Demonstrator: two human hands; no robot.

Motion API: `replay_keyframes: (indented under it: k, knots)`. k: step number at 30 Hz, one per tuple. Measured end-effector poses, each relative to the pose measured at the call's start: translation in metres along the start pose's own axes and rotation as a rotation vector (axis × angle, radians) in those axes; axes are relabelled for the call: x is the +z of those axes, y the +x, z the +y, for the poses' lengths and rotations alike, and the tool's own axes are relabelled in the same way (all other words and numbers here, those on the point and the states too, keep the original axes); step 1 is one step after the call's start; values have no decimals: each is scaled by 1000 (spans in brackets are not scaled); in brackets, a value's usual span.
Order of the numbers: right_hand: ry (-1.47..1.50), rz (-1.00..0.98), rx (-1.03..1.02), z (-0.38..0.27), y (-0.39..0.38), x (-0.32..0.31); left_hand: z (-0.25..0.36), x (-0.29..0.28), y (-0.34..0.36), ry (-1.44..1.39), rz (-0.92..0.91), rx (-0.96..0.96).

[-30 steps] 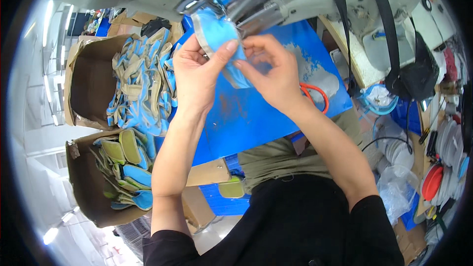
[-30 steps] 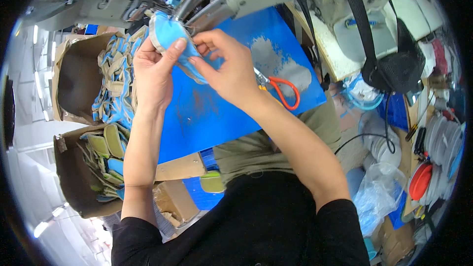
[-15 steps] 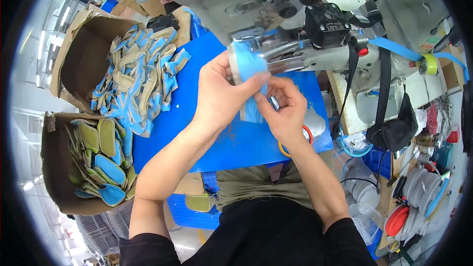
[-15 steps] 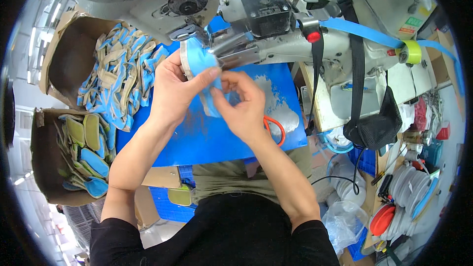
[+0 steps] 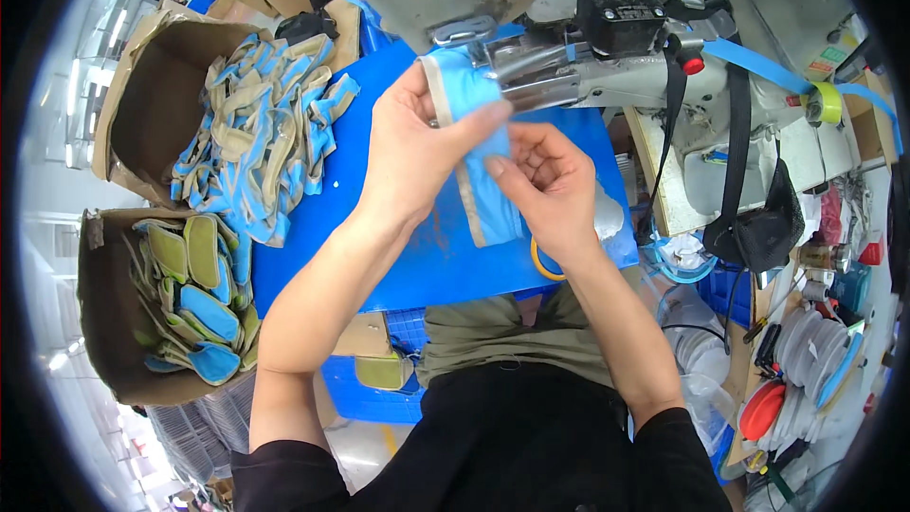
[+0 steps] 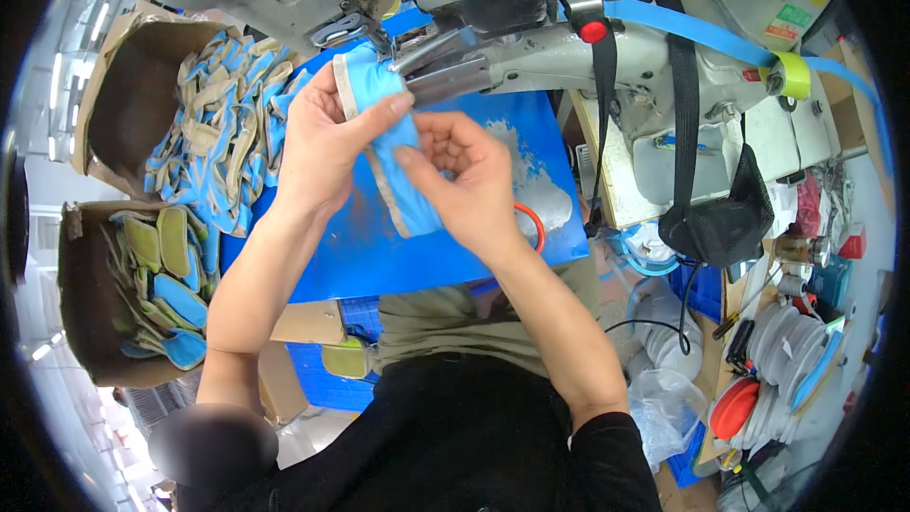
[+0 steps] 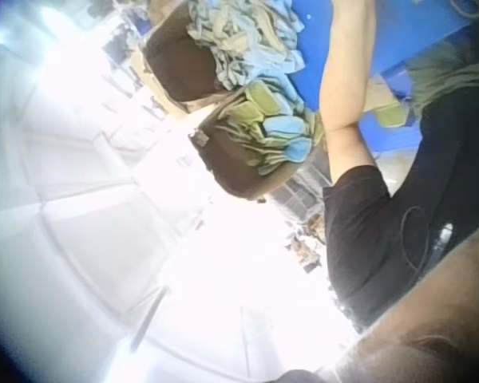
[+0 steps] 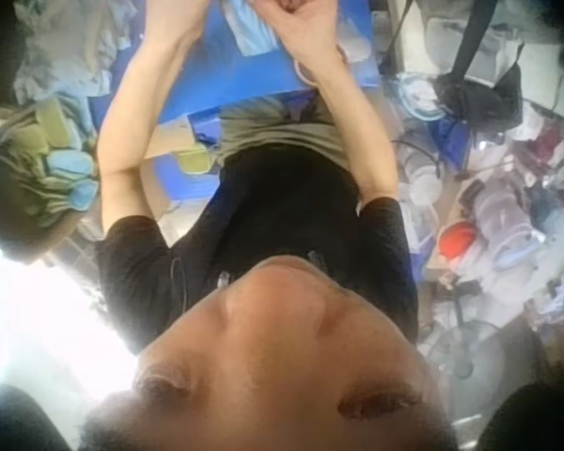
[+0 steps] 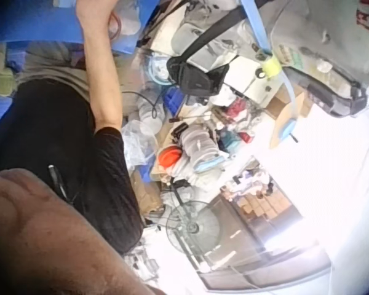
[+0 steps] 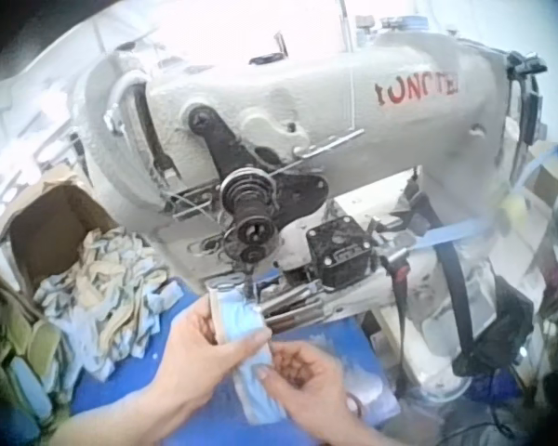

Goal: The person aligns blue fabric with beige slipper soles and feeds them into a sewing machine to stitch the components together. They then use scissors to trim excess thread from the finished seams. The process is repeated for multiple units, with the person handling each slipper individually.

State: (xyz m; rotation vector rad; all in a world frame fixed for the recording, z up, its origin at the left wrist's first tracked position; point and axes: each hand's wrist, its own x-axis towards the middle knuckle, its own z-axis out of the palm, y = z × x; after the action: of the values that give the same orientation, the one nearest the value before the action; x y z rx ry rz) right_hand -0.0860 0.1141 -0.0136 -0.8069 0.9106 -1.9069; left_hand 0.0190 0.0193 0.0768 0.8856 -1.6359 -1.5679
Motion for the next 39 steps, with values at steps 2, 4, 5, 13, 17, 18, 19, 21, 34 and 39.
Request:
replay_keyframes:
  k: [2, 4, 5, 13, 17, 18, 19, 21, 34, 39]
  knots:
    - [-32, 1, 23, -2, -4, -1, 0, 0, -2, 7, -1, -12]
    - [-23, 2, 51, -5, -8, 0, 1, 0, -1, 20, 1, -25]
    - [-17, 3, 65, -7, -7, 0, 2, 0, 0, 8, 7, -26]
    - [107, -10, 168, -31, -3, 6, 13, 6, -3, -86, 15, -93]
    - [88, -32, 175, -41, -1, 3, 14, 11, -6, -67, 52, -78]
    - [83, -32, 182, -42, -1, 3, 14, 10, -5, -64, 56, -72]
    - [77, -32, 188, -42, -1, 3, 12, 11, -4, -63, 60, -65]
    - [46, -25, 190, -42, -2, 1, 7, 11, -5, -107, 40, -59]
    - [-165, 78, 98, -81, -32, -32, 55, -35, -28, 454, 500, 954]
    - [-190, 57, 33, -97, -40, -18, 126, -11, -5, 908, 466, 1418]
